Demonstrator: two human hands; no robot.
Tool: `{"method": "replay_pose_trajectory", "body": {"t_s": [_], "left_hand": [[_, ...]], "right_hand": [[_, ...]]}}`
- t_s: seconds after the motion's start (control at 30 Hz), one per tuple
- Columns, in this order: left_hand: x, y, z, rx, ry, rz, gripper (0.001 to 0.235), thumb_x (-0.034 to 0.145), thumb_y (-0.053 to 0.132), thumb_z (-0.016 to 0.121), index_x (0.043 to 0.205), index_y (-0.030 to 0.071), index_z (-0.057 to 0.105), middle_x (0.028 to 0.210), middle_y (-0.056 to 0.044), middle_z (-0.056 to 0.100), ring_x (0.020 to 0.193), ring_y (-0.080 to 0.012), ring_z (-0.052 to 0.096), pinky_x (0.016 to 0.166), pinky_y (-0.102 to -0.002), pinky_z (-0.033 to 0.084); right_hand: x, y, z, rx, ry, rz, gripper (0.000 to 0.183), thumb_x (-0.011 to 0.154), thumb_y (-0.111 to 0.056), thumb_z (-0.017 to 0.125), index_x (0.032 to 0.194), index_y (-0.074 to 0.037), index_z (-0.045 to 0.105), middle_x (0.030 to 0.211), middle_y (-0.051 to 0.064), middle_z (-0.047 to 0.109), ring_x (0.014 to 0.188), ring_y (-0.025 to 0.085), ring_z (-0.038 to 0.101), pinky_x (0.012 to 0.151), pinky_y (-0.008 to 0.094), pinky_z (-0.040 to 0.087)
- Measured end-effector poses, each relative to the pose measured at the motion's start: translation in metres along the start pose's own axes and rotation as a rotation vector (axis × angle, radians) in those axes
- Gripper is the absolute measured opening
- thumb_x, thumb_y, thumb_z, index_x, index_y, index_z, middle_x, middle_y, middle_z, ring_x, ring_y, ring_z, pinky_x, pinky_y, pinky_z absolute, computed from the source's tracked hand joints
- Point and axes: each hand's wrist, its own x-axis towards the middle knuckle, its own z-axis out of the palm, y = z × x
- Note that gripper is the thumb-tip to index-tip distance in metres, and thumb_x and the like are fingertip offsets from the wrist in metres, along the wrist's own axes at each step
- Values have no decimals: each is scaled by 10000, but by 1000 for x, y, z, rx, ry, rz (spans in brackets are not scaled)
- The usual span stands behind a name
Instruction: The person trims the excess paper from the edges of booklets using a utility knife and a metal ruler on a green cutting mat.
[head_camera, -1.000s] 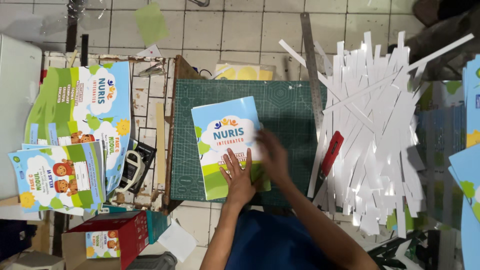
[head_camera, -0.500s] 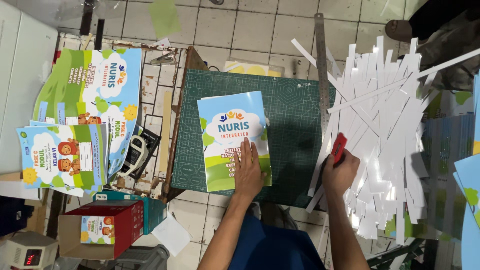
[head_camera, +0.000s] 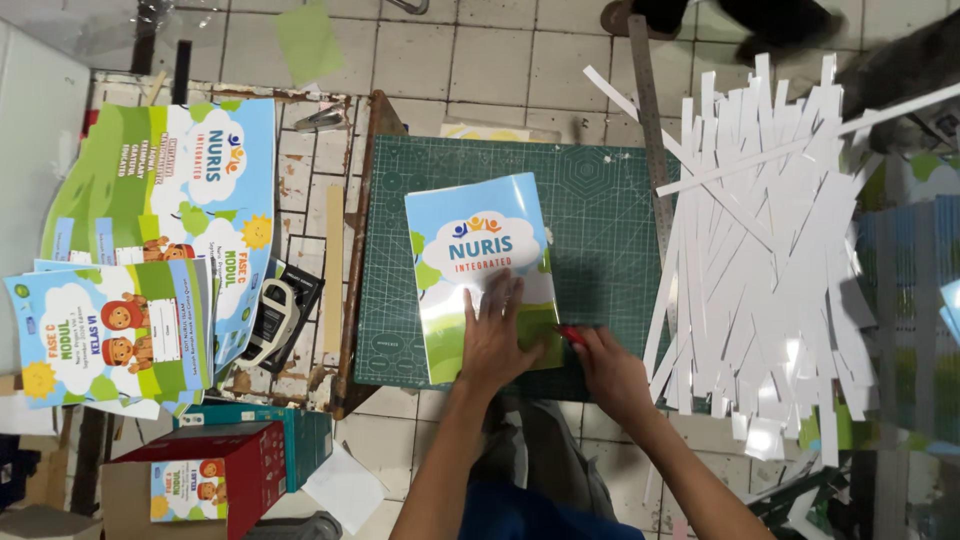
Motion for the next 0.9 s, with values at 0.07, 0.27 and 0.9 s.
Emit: {"method": "replay_pose_trajectory", "body": {"t_s": [0.07,0.27,0.9], "left_hand": [[3,-8,9,72,97,71,764,897,405,746,1483,14,450,1531,-184,406,1450,-340,365,1199,-696,173],[20,-19,35,196,-12,-1,476,1038,343,584,1407,47,529,1481,-196,461,1423,-371,391,1266,-610,213],[22,-21,32,281,151,132,636,1035,293,495,1573,-21,366,1687,-157,288,1574,-295,241,1270,-613,147]], "right_hand": [[-5,-8,1,-38,75,-63,246,1019,-263,531,1195,-126,633,973,113,641,708,355,679,595,463,561],[-3,-19,-13,-119,135,-178,227,964,-216,636,1176,-166,700,941,96,621,734,321,669,603,436,559],[36,-14,8,-461,194,-402,536,763,-98,686,1294,-136,619,1104,32,654,902,236,655,729,370,573]]}}
